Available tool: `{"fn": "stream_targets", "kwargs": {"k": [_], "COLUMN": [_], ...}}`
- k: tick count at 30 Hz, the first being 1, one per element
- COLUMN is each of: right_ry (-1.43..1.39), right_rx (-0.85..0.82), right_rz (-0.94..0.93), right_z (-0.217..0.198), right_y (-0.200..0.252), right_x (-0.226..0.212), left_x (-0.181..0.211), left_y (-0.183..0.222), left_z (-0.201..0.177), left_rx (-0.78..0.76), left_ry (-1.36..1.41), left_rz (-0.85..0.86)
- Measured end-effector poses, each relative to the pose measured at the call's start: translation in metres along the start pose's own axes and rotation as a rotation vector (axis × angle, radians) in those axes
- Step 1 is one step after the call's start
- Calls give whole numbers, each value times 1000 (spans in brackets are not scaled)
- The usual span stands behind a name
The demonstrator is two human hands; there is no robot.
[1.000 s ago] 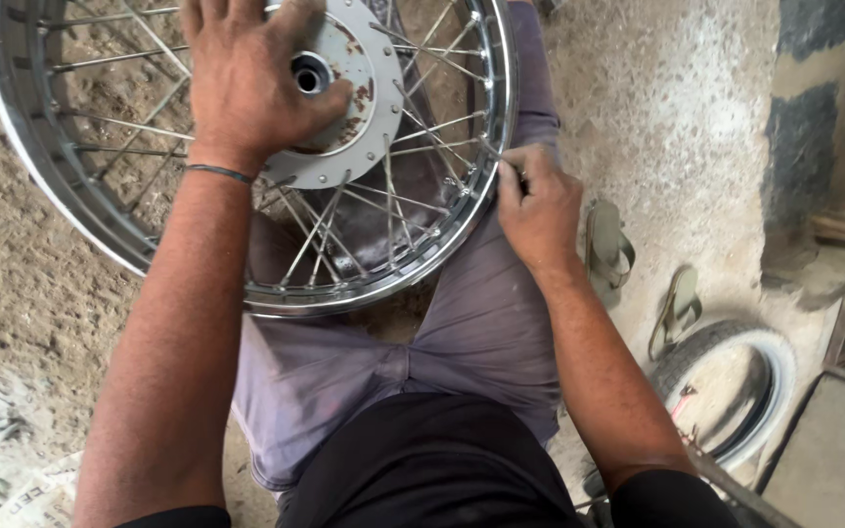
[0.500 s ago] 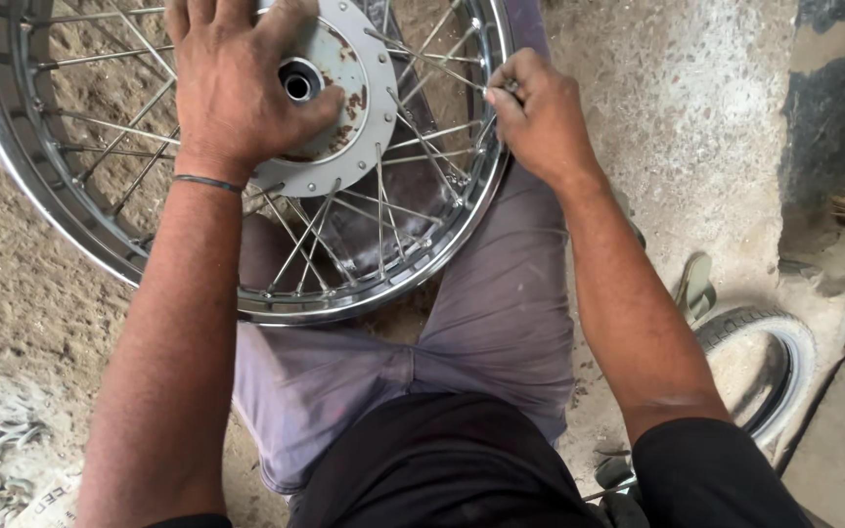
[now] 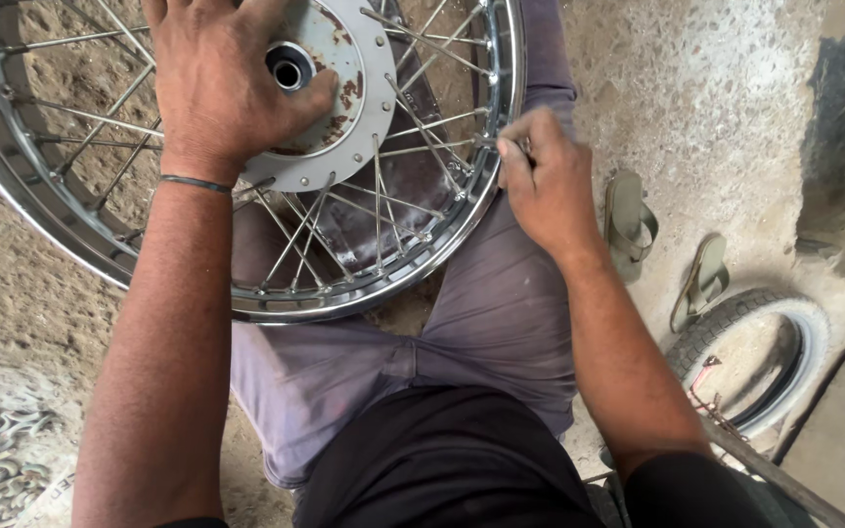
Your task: The person sits on the ground with a motorcycle wheel on their lap and uses a spoke wrench to tighten the nipples on the wheel spokes. They rotate the wheel periodically to access different spokes and continue adjusting tension throughout the clip.
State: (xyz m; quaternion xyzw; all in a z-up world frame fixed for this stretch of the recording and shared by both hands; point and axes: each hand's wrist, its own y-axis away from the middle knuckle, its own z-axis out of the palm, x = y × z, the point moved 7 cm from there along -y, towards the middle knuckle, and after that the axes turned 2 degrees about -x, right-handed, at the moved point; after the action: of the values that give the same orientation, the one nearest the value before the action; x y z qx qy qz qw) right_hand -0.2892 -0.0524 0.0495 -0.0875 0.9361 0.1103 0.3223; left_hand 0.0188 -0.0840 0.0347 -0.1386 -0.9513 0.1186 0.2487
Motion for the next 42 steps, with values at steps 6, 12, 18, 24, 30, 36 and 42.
{"fn": "stream_targets", "kwargs": {"k": [6, 12, 18, 24, 30, 36, 42], "right_ry": [292, -56, 41, 101, 76, 35, 13], "right_rx": [-33, -17, 136, 131, 10, 124, 84], "right_rz": [-158, -20, -59, -78, 152, 19, -179], "right_z": [17, -18, -15, 6, 14, 2, -11], "right_y": [-84, -57, 14, 29, 19, -78, -72], "right_x": [-8, -3, -18, -15, -3, 3, -2], "left_x": [11, 10, 10, 12, 6, 5, 10], "left_y": [-3, -5, -4, -3, -1, 0, -4], "left_z": [-14, -10, -10, -13, -7, -7, -10], "left_rx": [54, 46, 52, 62, 58, 58, 58], "left_ry": [33, 29, 15, -5, 41, 53, -3], "left_rz": [64, 35, 34, 45, 31, 67, 46]}}
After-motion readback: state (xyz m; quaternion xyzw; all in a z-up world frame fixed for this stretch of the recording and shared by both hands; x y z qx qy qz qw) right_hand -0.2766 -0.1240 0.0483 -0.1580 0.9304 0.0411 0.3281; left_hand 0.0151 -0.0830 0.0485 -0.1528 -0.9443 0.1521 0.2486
